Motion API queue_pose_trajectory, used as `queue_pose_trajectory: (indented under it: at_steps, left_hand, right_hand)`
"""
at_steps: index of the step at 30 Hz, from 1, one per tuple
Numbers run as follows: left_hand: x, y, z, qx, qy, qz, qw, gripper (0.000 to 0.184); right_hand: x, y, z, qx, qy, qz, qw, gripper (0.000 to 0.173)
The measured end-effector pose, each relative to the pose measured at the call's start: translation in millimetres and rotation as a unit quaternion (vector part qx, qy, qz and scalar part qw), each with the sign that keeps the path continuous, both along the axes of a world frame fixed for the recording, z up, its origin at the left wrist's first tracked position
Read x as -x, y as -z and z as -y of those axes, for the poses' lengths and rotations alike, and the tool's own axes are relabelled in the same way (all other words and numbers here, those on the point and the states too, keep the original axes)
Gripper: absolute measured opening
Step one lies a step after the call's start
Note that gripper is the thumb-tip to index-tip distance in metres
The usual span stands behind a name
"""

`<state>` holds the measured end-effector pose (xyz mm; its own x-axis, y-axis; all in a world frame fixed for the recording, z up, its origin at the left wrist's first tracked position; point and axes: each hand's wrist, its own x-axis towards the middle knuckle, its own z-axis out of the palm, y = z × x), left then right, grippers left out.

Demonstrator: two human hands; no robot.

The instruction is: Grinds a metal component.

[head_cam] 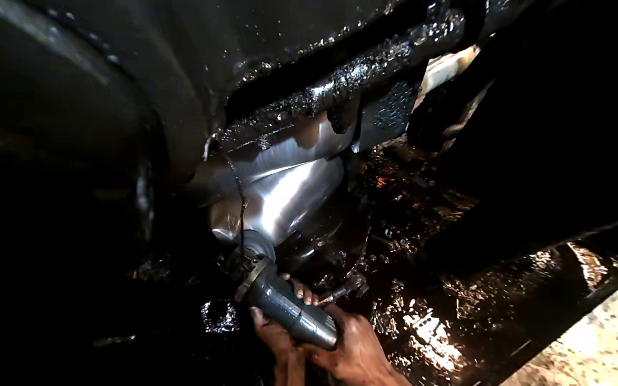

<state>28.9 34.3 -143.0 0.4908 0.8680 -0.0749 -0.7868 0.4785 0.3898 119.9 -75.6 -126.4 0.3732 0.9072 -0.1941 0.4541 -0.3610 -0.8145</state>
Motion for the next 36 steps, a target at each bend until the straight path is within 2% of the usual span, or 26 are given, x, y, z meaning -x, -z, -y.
queue_pose_trajectory:
  at_steps: [3,8,10,12,14,16,23,36]
  left_hand:
    - [0,-2,0,-0.005,-0.001,-0.016,1.000,0.092]
    - [0,-10,3,-0.012,0.005,-0.058,0.998,0.107]
    - [0,-8,3,-0.046,0.014,-0.050,0.998,0.099]
    - [0,-7,3,-0.081,0.022,-0.045,0.995,0.078]
    - [-1,-9,3,-0.060,0.022,-0.059,0.996,0.064]
    - [-2,-12,2,-0.039,0.025,-0.082,0.996,0.057]
    - [-2,-19,0,-0.011,0.033,-0.129,0.991,0.049]
    - [-7,-26,-4,0.009,0.057,-0.169,0.984,0.049]
  right_hand:
    - [0,1,-1,0.005,0.003,-0.029,1.000,0.070]
    - [-3,3,-2,0.009,0.010,-0.093,0.996,0.068]
    - [-4,1,-2,0.008,0.011,-0.107,0.994,0.067]
    - [-5,0,-2,0.008,0.010,-0.116,0.993,0.066]
    - [-5,2,-3,-0.001,0.012,-0.124,0.992,0.066]
    - [-4,6,-3,-0.013,0.016,-0.141,0.990,0.066]
    - [0,11,-2,-0.041,0.030,-0.171,0.984,0.062]
    - [-3,9,-2,-0.036,0.021,-0.218,0.975,0.068]
